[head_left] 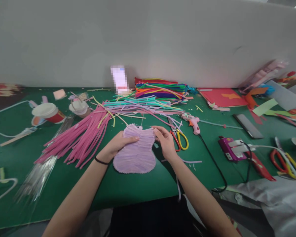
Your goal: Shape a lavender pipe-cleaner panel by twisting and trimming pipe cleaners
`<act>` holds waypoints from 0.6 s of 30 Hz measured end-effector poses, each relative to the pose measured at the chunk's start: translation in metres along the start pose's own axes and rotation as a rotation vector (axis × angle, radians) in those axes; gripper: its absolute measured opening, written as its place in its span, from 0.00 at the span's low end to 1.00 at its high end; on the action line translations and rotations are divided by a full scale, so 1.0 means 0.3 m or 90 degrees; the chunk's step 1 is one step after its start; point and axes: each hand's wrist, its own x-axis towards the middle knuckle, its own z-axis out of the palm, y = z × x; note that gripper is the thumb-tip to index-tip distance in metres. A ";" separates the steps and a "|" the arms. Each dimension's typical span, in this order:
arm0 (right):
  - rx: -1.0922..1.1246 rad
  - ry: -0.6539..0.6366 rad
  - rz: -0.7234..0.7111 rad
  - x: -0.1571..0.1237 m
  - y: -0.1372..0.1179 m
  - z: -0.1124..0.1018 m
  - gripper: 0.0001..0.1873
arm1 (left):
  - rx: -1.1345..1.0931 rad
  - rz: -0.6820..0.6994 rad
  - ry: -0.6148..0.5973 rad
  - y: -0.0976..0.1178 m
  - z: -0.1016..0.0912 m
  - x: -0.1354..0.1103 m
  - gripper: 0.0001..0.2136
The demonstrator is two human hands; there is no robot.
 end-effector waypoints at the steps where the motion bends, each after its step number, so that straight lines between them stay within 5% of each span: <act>1: 0.003 -0.007 -0.002 -0.002 -0.005 0.001 0.15 | 0.001 -0.005 -0.004 0.002 0.002 -0.001 0.22; 18: 0.037 -0.007 -0.009 0.002 -0.010 -0.005 0.07 | -0.011 -0.019 -0.008 0.007 0.006 -0.001 0.23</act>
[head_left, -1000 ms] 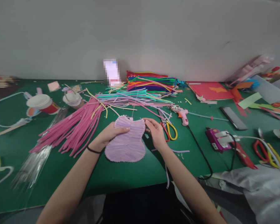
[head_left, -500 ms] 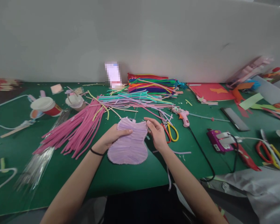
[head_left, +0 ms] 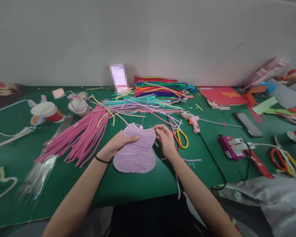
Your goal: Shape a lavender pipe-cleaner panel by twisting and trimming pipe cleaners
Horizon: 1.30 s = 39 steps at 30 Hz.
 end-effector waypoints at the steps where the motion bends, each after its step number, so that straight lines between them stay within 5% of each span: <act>1: -0.003 -0.003 0.003 0.001 0.000 -0.001 0.06 | 0.000 -0.005 -0.006 0.000 0.001 -0.001 0.23; 13: -0.004 0.002 0.045 0.004 0.009 -0.013 0.06 | 0.021 0.005 -0.007 -0.011 0.005 -0.001 0.21; 20: -0.118 -0.109 0.078 -0.001 0.009 -0.004 0.14 | 0.087 -0.018 -0.092 -0.016 0.025 -0.010 0.20; 28: -0.212 -0.156 0.099 -0.009 0.005 -0.011 0.13 | 0.214 0.130 0.033 -0.029 0.028 0.020 0.16; 39: -0.272 -0.165 0.057 -0.007 0.032 -0.005 0.12 | 0.165 0.084 0.046 -0.031 0.035 0.024 0.13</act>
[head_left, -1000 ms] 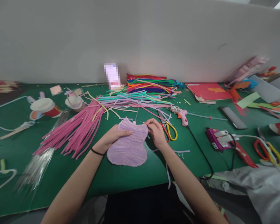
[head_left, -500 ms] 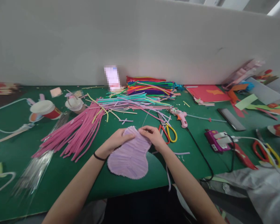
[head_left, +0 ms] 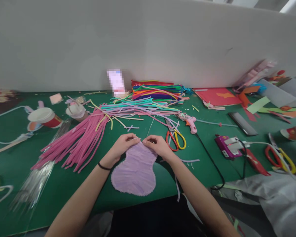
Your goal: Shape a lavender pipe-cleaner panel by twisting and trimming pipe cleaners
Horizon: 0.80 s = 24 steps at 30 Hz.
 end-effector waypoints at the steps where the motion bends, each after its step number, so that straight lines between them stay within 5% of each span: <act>1: -0.003 0.001 0.000 0.001 0.003 0.002 0.12 | -0.001 -0.003 0.002 0.003 0.000 -0.001 0.13; 7: -0.133 -0.008 -0.060 -0.013 -0.025 -0.012 0.09 | -0.012 -0.018 0.003 0.005 -0.007 -0.006 0.13; 13: -0.554 0.134 -0.163 -0.073 -0.136 -0.201 0.09 | -0.025 -0.035 -0.041 -0.007 -0.021 -0.003 0.16; 18: -0.936 0.001 -0.186 -0.106 -0.163 -0.300 0.09 | -0.035 -0.048 -0.047 -0.016 -0.024 0.005 0.16; 24: -1.027 -0.137 -0.293 -0.071 -0.149 -0.328 0.04 | -0.068 -0.054 -0.046 -0.026 -0.023 0.014 0.17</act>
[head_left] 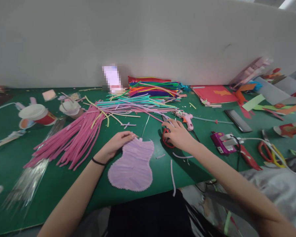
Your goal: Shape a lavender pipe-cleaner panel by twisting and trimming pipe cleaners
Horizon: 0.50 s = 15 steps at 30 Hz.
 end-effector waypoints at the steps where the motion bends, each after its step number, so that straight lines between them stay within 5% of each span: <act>1: 0.005 -0.004 -0.024 0.009 0.010 0.004 0.03 | -0.002 -0.001 -0.002 -0.001 -0.001 0.002 0.17; 8: 0.087 0.012 -0.012 -0.006 -0.015 -0.020 0.07 | -0.010 -0.003 -0.007 -0.014 -0.014 0.010 0.15; 13: 0.217 -0.190 -0.111 -0.140 -0.124 -0.058 0.16 | -0.015 0.005 -0.001 -0.023 -0.018 0.018 0.14; 15: 0.218 -0.224 -0.109 -0.176 -0.146 -0.056 0.11 | -0.009 0.012 0.003 -0.024 -0.018 0.020 0.14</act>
